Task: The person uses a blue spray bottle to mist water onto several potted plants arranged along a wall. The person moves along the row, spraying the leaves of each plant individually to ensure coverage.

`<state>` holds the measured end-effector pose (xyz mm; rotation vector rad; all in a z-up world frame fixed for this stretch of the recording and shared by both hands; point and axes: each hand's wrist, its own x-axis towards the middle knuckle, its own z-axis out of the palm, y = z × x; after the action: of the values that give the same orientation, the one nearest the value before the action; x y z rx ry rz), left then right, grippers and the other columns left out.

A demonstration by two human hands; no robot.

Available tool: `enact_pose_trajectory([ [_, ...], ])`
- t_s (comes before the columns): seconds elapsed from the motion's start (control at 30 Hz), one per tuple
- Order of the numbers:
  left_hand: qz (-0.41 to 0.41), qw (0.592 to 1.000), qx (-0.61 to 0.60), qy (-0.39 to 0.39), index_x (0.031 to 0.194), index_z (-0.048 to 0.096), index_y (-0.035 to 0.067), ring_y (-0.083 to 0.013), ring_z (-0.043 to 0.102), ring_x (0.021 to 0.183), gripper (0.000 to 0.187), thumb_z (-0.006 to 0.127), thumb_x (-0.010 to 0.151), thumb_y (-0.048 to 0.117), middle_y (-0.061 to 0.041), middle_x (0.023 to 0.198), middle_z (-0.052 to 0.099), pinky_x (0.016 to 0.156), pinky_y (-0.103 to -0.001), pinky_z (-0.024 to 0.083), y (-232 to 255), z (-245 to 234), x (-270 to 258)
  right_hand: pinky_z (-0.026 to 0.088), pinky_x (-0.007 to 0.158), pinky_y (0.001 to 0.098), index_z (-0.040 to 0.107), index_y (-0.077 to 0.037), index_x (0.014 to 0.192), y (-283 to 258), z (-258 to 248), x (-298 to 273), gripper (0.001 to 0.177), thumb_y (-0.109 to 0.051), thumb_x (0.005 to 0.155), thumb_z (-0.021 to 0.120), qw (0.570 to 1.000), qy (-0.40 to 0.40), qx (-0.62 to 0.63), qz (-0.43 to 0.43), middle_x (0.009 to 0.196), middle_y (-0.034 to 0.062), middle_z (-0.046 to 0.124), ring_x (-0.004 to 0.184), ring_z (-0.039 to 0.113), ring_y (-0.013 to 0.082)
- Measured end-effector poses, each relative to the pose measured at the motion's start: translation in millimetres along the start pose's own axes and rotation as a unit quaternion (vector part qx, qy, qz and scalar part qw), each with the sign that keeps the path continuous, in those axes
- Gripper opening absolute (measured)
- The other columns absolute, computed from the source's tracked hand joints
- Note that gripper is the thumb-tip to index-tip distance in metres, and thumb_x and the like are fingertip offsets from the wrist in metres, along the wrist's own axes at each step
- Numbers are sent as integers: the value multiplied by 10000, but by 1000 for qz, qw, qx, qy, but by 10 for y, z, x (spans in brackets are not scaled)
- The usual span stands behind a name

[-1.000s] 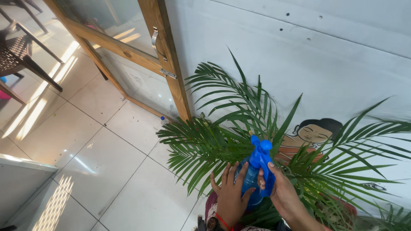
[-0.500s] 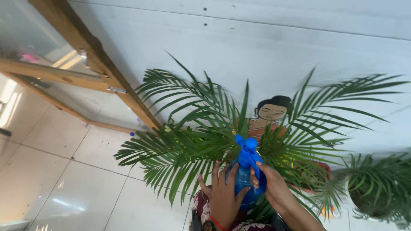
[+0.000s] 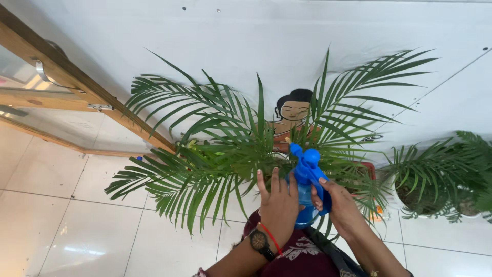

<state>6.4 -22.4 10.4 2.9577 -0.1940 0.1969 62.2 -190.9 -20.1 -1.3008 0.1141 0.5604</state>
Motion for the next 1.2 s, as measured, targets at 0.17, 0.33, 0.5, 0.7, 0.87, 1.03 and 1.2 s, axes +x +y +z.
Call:
enact_pose_trajectory([
  [0.17,28,998,51,28,1417,504,-65,-384,466,1359,840,771,791,428,-181,1144,642,1205,-658,79,331,15,49,366,603,324,588,-25,849,-157,-268,-197,437,-394,1039,453,998,16,46,26,617,49,488,602,449,173],
  [0.33,42,996,55,55,1380,530,-54,-381,485,1354,825,778,757,426,-181,1156,662,1205,-651,81,677,44,48,371,600,327,575,-28,843,-198,-553,-391,435,-401,1035,461,999,14,46,10,615,50,486,599,448,175],
  [0.5,41,997,44,47,1365,540,-46,-379,481,1349,821,791,732,411,-192,1184,656,1195,-664,74,988,98,9,362,606,320,584,-29,859,-122,-866,-556,397,-382,1019,502,999,21,23,-7,631,48,491,614,444,166],
  [0.7,42,999,20,21,1407,513,-37,-397,461,1354,818,794,764,384,-195,1169,632,1178,-700,59,1222,153,-41,369,587,325,588,-30,845,-146,-1046,-706,469,-446,1033,480,998,16,59,-12,602,54,494,594,459,177],
  [0.87,2,997,-63,38,1448,474,-39,-412,451,1350,879,820,752,371,-189,1213,604,1163,-730,24,1462,323,-206,374,603,323,607,-10,838,-25,-1228,-817,453,-408,1021,493,999,44,20,17,608,62,510,602,462,179],
  [1.03,-50,989,-134,37,1509,378,-14,-424,392,1370,967,836,755,383,-226,1328,526,1125,-752,-17,1675,484,-436,374,597,330,609,-4,834,96,-1364,-857,404,-354,1013,514,999,33,10,8,610,66,511,600,464,184],
  [1.2,-83,984,-159,17,1538,320,22,-432,343,1404,968,819,788,375,-220,1380,489,1107,-752,-34,1783,594,-602,389,614,332,628,1,854,155,-1393,-984,468,-410,1029,488,997,30,41,53,635,72,523,619,487,191],
])
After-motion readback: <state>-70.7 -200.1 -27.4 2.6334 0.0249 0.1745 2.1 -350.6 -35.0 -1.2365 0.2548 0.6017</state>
